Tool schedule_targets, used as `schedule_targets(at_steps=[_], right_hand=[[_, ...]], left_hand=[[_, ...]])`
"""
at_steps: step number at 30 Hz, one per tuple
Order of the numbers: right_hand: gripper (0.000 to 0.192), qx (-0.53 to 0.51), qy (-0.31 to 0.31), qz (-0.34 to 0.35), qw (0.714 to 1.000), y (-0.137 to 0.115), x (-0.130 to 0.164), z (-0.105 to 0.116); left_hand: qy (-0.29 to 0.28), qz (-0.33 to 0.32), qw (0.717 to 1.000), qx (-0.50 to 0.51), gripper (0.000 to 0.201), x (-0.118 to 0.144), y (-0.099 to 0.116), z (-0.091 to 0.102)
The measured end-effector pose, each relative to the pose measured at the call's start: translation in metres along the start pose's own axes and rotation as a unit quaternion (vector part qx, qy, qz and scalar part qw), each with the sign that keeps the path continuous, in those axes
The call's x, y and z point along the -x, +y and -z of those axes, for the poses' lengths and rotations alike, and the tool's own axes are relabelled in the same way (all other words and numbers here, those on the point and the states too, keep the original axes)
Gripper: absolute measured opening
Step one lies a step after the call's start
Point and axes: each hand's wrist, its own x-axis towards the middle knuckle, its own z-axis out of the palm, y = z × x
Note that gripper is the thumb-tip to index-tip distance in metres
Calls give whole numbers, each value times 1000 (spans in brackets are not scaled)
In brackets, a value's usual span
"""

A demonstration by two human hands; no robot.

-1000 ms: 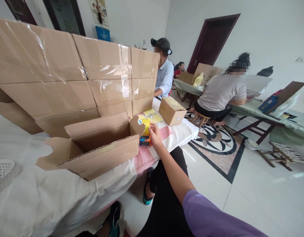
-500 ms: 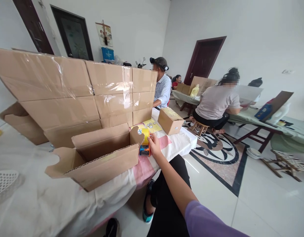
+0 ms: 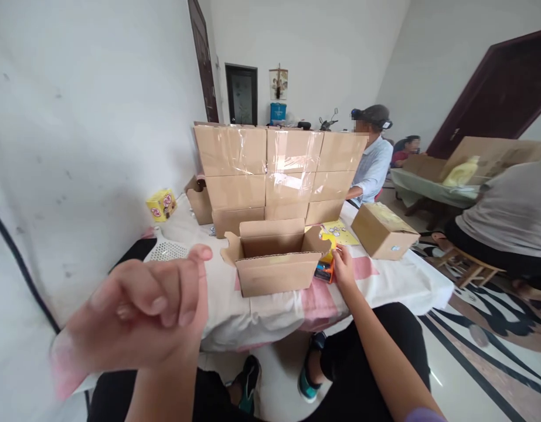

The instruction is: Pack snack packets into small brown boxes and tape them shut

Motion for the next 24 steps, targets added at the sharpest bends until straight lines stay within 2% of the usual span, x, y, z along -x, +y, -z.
schedule_targets(at_steps=[2,3,6,12,14,16,18,19,21,22,24], right_hand=[[48,7,6,3,1000,-4,2,-1],[48,12,8,5,1000,-5,3,-1],[46,24,14,11,1000,-7,5,-1],[45,36,11,21,999,-5,6,0],[45,40,9,27,999,-3,6,1],[47,43,7,29,999,-1,6,3],[48,44,3,29,999,2,5,4],[48,43,1,29,999,4,4,5],[49,40,-4,26,999,7,3,6],[49,37,-6,24,999,8,2,7],[51,31,-9,17,999,10,2,7]], left_hand=[[-52,-20,998,-26,48,-6,-3,-5],[-58,-25,998,-27,48,-8,-5,-9],[-37,-36,999,-6,47,-11,-10,-18],[-59,-37,998,0,48,-8,-5,-26],[-47,-38,998,-6,47,-8,-4,-27],[11,-43,999,-18,42,-8,-6,-25],[127,-71,988,-59,35,-10,-15,-16],[200,-93,970,-99,33,-11,-22,-8],[320,-129,917,-198,28,-11,-42,13],[347,-132,897,-240,27,-8,-54,27],[350,-85,883,-302,22,1,-80,57]])
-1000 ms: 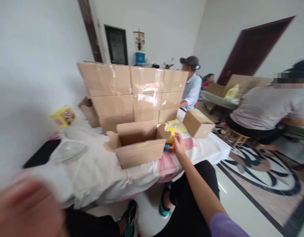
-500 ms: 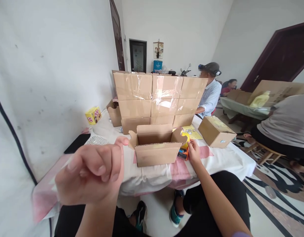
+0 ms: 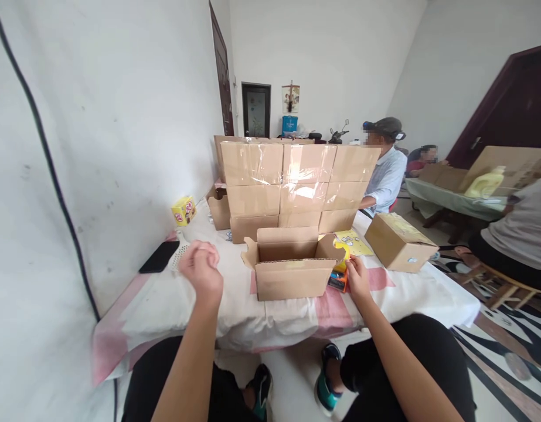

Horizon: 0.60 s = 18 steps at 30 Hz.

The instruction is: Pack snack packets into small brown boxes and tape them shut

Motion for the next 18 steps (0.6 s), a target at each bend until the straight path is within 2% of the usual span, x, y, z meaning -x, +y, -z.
schedule_targets(at_steps=[4,7,9,11,14,15,18], right_hand=[[50,-7,-2,-6,1000,3,-1,1],[49,-7,-8,-10,1000,5,-2,2],[48,4,-14,-12,1000,6,-2,2],[45,26,-18,-1,999,6,-2,2],[39,75,-22,28,997,7,-1,5],[37,89,-24,33,995,8,-1,7],[33,124,-33,38,991,13,0,13]], left_hand=[[-41,52,981,-182,23,4,-68,34],[-41,84,951,-294,25,-1,-101,54],[-50,108,924,-364,26,-13,-117,61],[-69,125,890,-432,26,-35,-135,64],[-106,128,831,-530,26,-84,-167,66],[-119,125,811,-559,31,-105,-179,66],[-160,132,756,-621,65,-170,-216,71]])
